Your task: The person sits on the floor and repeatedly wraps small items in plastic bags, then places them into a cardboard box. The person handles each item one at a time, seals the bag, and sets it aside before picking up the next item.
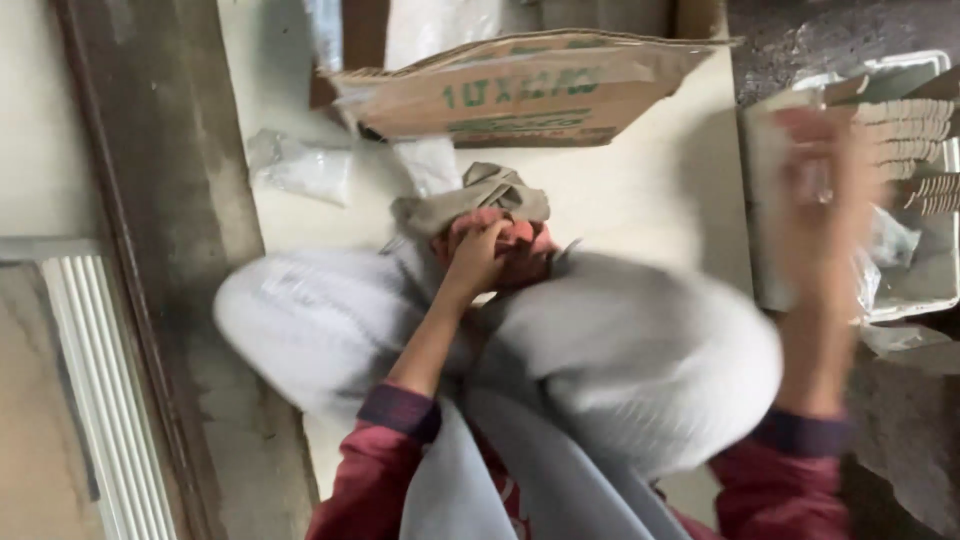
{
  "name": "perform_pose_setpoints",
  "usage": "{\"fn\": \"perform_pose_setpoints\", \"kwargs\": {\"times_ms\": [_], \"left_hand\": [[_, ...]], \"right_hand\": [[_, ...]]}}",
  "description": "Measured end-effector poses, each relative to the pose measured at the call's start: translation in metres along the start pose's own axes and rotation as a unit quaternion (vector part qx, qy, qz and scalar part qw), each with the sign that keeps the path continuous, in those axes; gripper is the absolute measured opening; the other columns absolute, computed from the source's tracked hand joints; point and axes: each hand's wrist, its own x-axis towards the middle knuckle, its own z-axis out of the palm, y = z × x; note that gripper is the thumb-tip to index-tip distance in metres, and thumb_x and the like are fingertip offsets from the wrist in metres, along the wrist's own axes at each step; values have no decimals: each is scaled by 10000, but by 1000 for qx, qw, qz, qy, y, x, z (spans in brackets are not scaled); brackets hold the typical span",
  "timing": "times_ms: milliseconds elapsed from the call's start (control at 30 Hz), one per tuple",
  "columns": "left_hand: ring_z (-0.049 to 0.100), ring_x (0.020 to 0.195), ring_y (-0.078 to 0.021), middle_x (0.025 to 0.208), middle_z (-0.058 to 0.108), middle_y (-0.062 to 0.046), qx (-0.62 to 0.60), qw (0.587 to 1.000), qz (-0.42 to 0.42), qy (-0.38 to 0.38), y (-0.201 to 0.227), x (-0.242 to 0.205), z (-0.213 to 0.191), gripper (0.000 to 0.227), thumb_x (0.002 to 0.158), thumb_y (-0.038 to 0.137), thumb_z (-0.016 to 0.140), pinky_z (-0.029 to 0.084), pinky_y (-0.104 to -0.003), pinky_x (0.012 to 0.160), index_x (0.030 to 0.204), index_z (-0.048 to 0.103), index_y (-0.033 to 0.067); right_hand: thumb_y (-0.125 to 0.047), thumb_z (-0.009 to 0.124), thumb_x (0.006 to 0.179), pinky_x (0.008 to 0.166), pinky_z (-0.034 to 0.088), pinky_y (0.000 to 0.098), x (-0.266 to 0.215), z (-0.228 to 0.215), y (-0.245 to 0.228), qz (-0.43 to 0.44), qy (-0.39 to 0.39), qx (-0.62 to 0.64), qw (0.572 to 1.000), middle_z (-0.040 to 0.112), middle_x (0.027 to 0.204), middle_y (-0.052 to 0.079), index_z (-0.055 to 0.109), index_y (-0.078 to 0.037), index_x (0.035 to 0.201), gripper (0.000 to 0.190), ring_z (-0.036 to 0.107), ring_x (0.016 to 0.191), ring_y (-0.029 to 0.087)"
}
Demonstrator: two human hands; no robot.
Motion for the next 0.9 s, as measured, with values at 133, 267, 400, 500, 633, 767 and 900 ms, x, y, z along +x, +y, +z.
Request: {"fn": "perform_pose_setpoints", "kwargs": {"times_ms": [133, 267, 400, 500, 633, 767, 900], "left_hand": [[478, 1396, -458, 1437, 569, -254, -49, 994, 35, -88, 32, -10, -13, 584, 886, 114, 726, 382, -510, 1188, 1423, 534, 242], [553, 1315, -415, 1366, 631, -212, -21, 991, 21, -133, 12, -11, -35, 419, 962, 148, 623, 436, -501, 1118, 1377, 595, 195], [651, 1211, -362, 1275, 712, -160, -19, 988, -54, -143, -10, -18, -60, 323, 1059, 194, 492, 507, -490, 1027, 1319, 674, 134], [650, 1203, -364, 1305, 691, -188, -54, 995, -63, -52, -1, -37, -95, 375, 1095, 232, 465, 495, -486, 1027, 1403, 583, 55], [660, 1180, -366, 1265, 715, -173, -35, 995, -90, -21, 6, -55, -97, 354, 1092, 227, 492, 511, -488, 992, 1387, 601, 65], [490, 1384, -351, 1482, 549, -63, 42, 998, -41, -14, 30, -39, -74, 363, 1045, 276, 483, 443, -505, 1108, 1387, 600, 233], [242, 1490, -447, 1629, 346, -111, 92, 994, 60, 2, 64, -14, -49, 739, 985, 671, 198, 220, -552, 1187, 1410, 583, 205]], "right_hand": [[-123, 448, 1052, 1139, 341, 512, -6, 138, 10, 89, 53, 71, 992, 612, 1356, 213, 651, -63, 1361, 374, 500, 1322, 413], [-385, 526, 976, 1050, 509, 456, -33, 294, 51, -5, -39, -65, 997, 694, 1319, 40, 678, -292, 1286, 357, 625, 1251, 293], [-288, 387, 1055, 1223, 327, 538, -62, 312, 58, -251, 116, -81, 958, 613, 1430, 116, 626, -153, 1329, 388, 464, 1422, 334], [-167, 438, 1001, 1255, 288, 558, -72, 341, 85, -244, 98, -78, 962, 664, 1336, 123, 712, -62, 1165, 336, 449, 1427, 320], [-207, 540, 962, 1169, 334, 535, -52, 278, 112, -184, 73, -130, 972, 597, 1478, 53, 690, -142, 1253, 334, 515, 1374, 268], [-293, 709, 821, 1021, 400, 552, -4, 212, 183, -123, 119, -232, 957, 602, 1436, 2, 581, -276, 1426, 618, 547, 1266, 271], [-114, 603, 950, 1012, 396, 622, 41, 139, 228, 24, 117, -152, 981, 468, 1577, 92, 637, -219, 1433, 495, 467, 1362, 400]]}}
